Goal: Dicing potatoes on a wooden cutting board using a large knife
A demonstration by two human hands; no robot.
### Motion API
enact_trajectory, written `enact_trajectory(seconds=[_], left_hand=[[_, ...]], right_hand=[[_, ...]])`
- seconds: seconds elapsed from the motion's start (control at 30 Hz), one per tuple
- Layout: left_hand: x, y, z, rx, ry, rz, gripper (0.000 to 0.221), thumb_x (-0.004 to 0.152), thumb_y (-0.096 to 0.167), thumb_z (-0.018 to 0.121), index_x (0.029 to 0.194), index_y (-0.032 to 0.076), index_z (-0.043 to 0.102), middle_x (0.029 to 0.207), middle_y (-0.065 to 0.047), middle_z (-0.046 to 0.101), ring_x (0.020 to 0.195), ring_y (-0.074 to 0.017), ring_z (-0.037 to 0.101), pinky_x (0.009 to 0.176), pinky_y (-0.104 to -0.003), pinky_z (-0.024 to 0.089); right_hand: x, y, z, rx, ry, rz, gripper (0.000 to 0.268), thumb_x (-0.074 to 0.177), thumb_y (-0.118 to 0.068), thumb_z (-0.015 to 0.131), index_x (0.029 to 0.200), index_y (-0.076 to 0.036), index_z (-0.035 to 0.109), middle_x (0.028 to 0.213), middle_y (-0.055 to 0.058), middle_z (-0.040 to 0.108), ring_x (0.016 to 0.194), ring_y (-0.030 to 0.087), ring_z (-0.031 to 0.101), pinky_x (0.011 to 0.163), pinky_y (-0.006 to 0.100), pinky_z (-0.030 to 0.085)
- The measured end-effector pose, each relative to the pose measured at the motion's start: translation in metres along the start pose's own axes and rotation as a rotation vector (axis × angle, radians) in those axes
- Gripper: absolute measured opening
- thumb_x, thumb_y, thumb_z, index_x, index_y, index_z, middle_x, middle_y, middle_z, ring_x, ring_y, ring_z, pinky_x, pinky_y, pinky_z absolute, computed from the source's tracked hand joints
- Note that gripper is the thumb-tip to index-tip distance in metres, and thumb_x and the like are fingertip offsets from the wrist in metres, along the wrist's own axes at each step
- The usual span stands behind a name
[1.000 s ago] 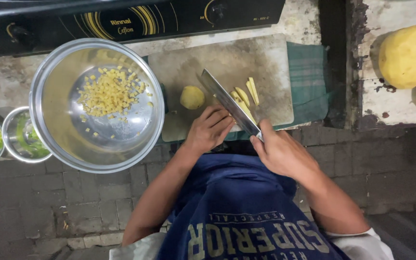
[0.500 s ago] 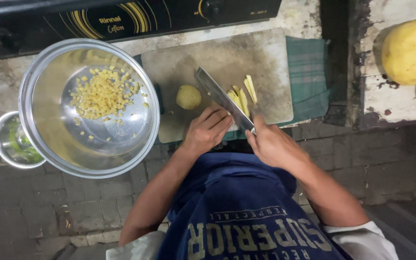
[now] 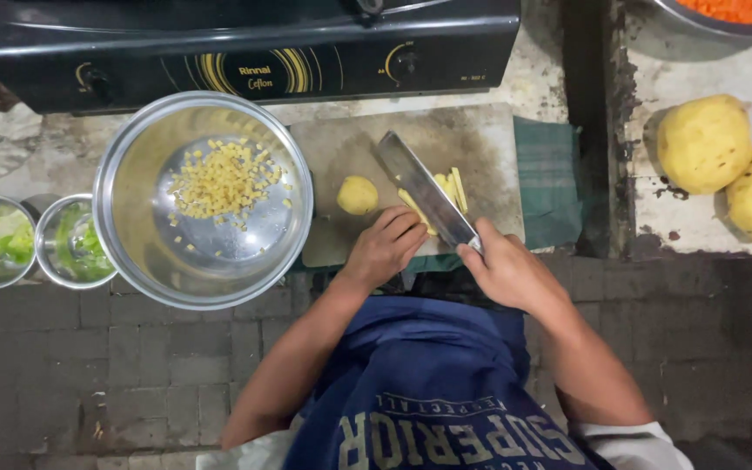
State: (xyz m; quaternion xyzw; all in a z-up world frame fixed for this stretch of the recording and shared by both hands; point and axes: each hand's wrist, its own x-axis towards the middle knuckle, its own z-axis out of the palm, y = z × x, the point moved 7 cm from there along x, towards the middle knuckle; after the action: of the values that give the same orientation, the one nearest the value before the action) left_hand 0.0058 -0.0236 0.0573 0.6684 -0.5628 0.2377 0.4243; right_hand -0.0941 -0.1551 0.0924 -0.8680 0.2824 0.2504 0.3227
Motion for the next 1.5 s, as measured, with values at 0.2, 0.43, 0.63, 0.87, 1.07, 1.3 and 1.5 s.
enact_trajectory(seconds=[0.2, 0.43, 0.63, 0.87, 1.07, 1.3, 1.5], left_hand=[[-0.006, -0.001, 0.015, -0.032, -0.059, 0.027, 0.007, 0.095, 0.011, 0.063, 0.097, 0.004, 0.065, 0.092, -0.012, 0.058, 0.091, -0.0325, 0.062, 0.088, -0.039, 0.054], [0.01, -0.001, 0.014, -0.109, -0.049, -0.024, 0.01, 0.098, 0.013, 0.061, 0.093, 0.005, 0.064, 0.092, -0.01, 0.058, 0.09, -0.0307, 0.062, 0.084, -0.035, 0.054], [0.034, -0.009, -0.02, -0.14, 0.055, -0.072, 0.013, 0.094, 0.018, 0.066, 0.097, 0.006, 0.07, 0.094, -0.009, 0.062, 0.085, -0.0302, 0.065, 0.08, -0.039, 0.056], [0.07, 0.024, -0.041, -0.019, -0.003, 0.14, 0.024, 0.1, 0.015, 0.053, 0.119, 0.01, 0.068, 0.121, -0.009, 0.065, 0.117, -0.0286, 0.061, 0.103, -0.043, 0.045], [0.058, 0.002, 0.0, -0.061, -0.383, 0.075, 0.024, 0.099, 0.023, 0.051, 0.111, 0.011, 0.068, 0.115, -0.006, 0.068, 0.119, -0.0262, 0.059, 0.112, -0.046, 0.032], [0.053, -0.022, 0.019, -0.168, -0.64, -0.08, 0.014, 0.092, 0.028, 0.06, 0.095, 0.018, 0.07, 0.109, -0.011, 0.07, 0.105, -0.0361, 0.066, 0.093, -0.047, 0.05], [0.049, -0.035, 0.032, -0.086, -0.819, -0.139, 0.016, 0.083, 0.028, 0.069, 0.098, 0.022, 0.069, 0.095, -0.005, 0.069, 0.098, -0.0309, 0.068, 0.083, -0.046, 0.054]], right_hand=[[-0.006, 0.016, -0.017, 0.041, 0.156, 0.028, 0.033, 0.092, -0.04, 0.055, 0.106, -0.01, 0.05, 0.081, 0.032, 0.065, 0.092, 0.054, 0.063, 0.075, 0.061, 0.049], [-0.012, 0.03, -0.024, 0.138, 0.289, -0.036, 0.027, 0.092, -0.031, 0.055, 0.103, -0.007, 0.05, 0.07, 0.033, 0.06, 0.082, 0.055, 0.063, 0.062, 0.061, 0.044], [-0.016, 0.03, -0.02, 0.059, 0.264, -0.017, 0.036, 0.09, -0.039, 0.054, 0.115, -0.014, 0.052, 0.079, 0.032, 0.065, 0.089, 0.055, 0.064, 0.074, 0.063, 0.049], [-0.002, 0.028, 0.001, -0.25, 0.358, -0.15, 0.033, 0.09, -0.041, 0.052, 0.113, -0.018, 0.051, 0.081, 0.022, 0.069, 0.081, 0.047, 0.07, 0.073, 0.059, 0.053], [-0.016, 0.011, 0.007, -0.435, 0.54, -0.266, 0.023, 0.086, -0.033, 0.057, 0.099, -0.015, 0.052, 0.077, 0.016, 0.066, 0.069, 0.043, 0.069, 0.064, 0.057, 0.055], [-0.019, 0.012, 0.022, -0.591, 0.701, -0.347, 0.023, 0.082, -0.033, 0.063, 0.095, -0.018, 0.051, 0.072, 0.004, 0.059, 0.066, 0.03, 0.068, 0.058, 0.045, 0.057], [-0.024, 0.012, 0.029, -0.657, 0.774, -0.393, 0.024, 0.081, -0.032, 0.066, 0.092, -0.016, 0.052, 0.072, 0.004, 0.057, 0.071, 0.027, 0.067, 0.06, 0.041, 0.057]])
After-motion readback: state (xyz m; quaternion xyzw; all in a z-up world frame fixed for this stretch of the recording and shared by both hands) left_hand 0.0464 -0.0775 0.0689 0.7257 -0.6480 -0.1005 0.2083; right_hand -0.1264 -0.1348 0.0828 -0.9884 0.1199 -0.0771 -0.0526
